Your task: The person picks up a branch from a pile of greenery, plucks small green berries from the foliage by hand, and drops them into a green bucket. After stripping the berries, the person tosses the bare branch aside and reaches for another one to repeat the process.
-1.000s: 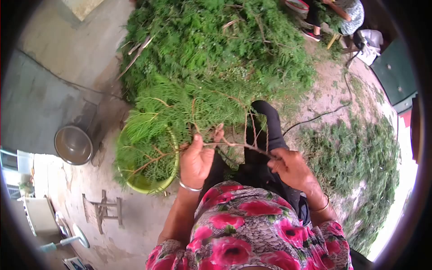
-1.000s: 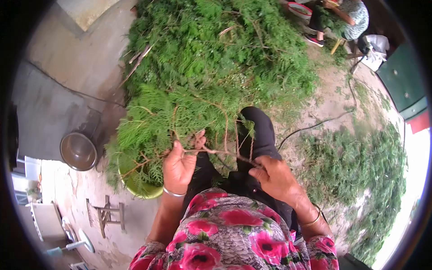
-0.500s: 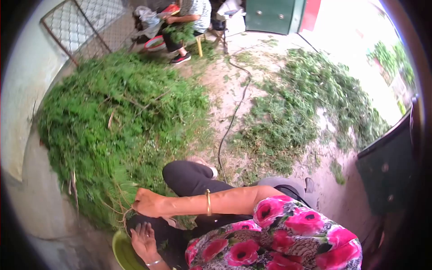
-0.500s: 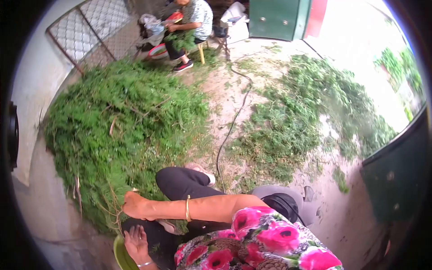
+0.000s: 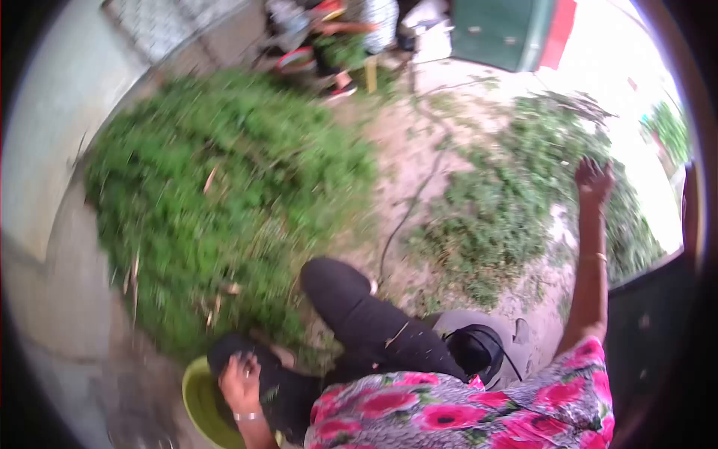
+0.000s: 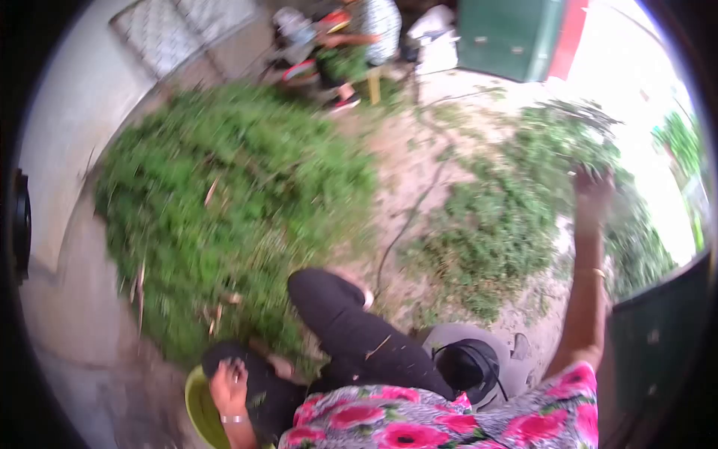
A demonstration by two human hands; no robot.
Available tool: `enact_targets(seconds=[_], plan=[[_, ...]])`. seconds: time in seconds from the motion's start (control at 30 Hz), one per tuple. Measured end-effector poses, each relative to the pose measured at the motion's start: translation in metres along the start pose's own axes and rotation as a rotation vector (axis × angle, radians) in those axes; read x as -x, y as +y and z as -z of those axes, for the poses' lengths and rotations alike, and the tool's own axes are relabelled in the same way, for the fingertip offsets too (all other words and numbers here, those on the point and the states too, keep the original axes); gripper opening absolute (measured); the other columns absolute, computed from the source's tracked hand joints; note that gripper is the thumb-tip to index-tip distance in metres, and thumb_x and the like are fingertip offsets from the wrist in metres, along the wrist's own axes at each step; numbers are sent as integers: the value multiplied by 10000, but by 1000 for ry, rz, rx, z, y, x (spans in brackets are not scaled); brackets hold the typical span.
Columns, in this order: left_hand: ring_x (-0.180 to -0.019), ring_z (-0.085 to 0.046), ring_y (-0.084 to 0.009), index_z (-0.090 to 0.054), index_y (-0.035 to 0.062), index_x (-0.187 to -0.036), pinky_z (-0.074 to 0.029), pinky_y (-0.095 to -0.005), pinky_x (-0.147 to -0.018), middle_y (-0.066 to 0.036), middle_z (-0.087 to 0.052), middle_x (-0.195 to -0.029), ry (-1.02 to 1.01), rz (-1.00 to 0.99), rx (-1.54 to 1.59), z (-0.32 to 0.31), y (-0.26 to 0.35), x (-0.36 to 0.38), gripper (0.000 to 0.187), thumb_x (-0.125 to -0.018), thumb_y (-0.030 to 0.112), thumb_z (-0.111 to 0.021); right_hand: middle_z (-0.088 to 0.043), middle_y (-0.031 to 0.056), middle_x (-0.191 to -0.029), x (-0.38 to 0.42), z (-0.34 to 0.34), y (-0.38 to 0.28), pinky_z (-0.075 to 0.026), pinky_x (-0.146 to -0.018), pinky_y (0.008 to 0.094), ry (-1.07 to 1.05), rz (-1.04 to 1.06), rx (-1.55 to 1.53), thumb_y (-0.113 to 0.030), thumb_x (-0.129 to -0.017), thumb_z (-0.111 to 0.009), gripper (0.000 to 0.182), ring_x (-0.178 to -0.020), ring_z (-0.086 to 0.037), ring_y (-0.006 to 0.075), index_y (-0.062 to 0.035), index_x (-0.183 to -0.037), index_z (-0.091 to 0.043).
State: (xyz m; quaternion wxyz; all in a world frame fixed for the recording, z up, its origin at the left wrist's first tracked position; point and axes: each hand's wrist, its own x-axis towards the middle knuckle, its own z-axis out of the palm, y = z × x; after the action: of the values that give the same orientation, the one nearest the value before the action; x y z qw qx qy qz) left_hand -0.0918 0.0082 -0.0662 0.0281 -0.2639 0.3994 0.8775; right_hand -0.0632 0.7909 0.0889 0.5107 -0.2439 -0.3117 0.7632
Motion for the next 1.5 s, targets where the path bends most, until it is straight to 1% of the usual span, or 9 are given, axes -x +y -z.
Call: enact_targets(seconds=[0.03, 0.07, 0.2, 0.23, 0.7, 0.83, 1.13, 1.27, 1.5], plan=[[-780, -581, -295, -551, -40, -993, -480, -376, -672, -200, -606, -879, 35, -7, -4, -5, 0, 4, 234, -856, 145, -591, -493, 208, -1166, 23, -12, 15, -409, -909, 360, 87, -61, 67, -432, -919, -443, 552, -1011, -499, 287, -92, -1336, -320], [-790, -592, -308, -555, -44, -989, -488, -387, -685, -214, -608, -896, 72, 1, -19, -15, 2, 8, 221, -861, 133, -583, -626, 121, -883, 32, 6, 47, -490, -620, 343, -139, -15, 142, -361, -834, -626, 395, -716, -606, 210, -13, -970, -498], [-698, -638, -311, -585, -36, -904, -531, -377, -603, -220, -638, -824, 97, 26, -51, -24, 6, 7, 189, -810, 119, -639, -547, 63, -600, 49, 27, 197, -427, -483, 317, -385, -734, 112, -266, -896, -532, 198, -469, -477, 174, -84, -827, -498], [-698, -638, -311, -585, -36, -904, -531, -377, -603, -220, -638, -824, 136, 15, -40, -25, 6, 7, 189, -810, 119, -639, -507, 59, -703, 128, -34, 211, -403, -481, 273, -160, -601, 251, -171, -888, -523, 140, -499, -415, 134, -31, -888, -517], [-703, -612, -272, -550, -22, -894, -506, -345, -602, -164, -608, -811, 394, 101, -115, 19, -31, -167, 183, -832, 143, -597, -603, 113, -724, 387, -247, 429, -413, -543, 282, -907, -892, 577, -112, -839, -591, 178, -553, -526, 157, 65, -861, -579], [-848, -622, -335, -569, -20, -1063, -507, -415, -723, -206, -626, -954, 122, -9, -1722, 55, -106, -233, 383, -773, 212, -663, -619, 94, -690, 396, -242, 476, -390, -509, 274, -933, -983, 675, -131, -830, -600, 169, -527, -534, 136, 36, -808, -591], [-1249, -342, -426, -380, 3, -1299, -273, -626, -986, -221, -449, -1291, -9, -73, -2149, 64, -201, -306, 691, -743, 282, -681, -620, 82, -692, 395, -251, 496, -374, -513, 230, -947, -1118, 789, -161, -837, -581, 197, -543, -532, 118, 24, -771, -594], [-1135, -494, -356, -485, 32, -1215, -378, -554, -933, -187, -573, -1130, -190, 419, -2113, 46, -197, -310, 479, -790, 208, -623, -600, 74, -655, 398, -253, 498, -394, -524, 236, -926, -1148, 801, -142, -837, -576, 202, -544, -528, 121, 24, -721, -583], [-817, -615, -342, -645, 67, -992, -512, -412, -711, -191, -617, -998, -292, 102, -1472, 46, -137, -311, 309, -768, 278, -614, -624, 75, -708, 398, -256, 489, -429, -576, 236, -1147, -942, 921, -198, -851, -582, 216, -609, -558, 109, 15, -837, -607]])
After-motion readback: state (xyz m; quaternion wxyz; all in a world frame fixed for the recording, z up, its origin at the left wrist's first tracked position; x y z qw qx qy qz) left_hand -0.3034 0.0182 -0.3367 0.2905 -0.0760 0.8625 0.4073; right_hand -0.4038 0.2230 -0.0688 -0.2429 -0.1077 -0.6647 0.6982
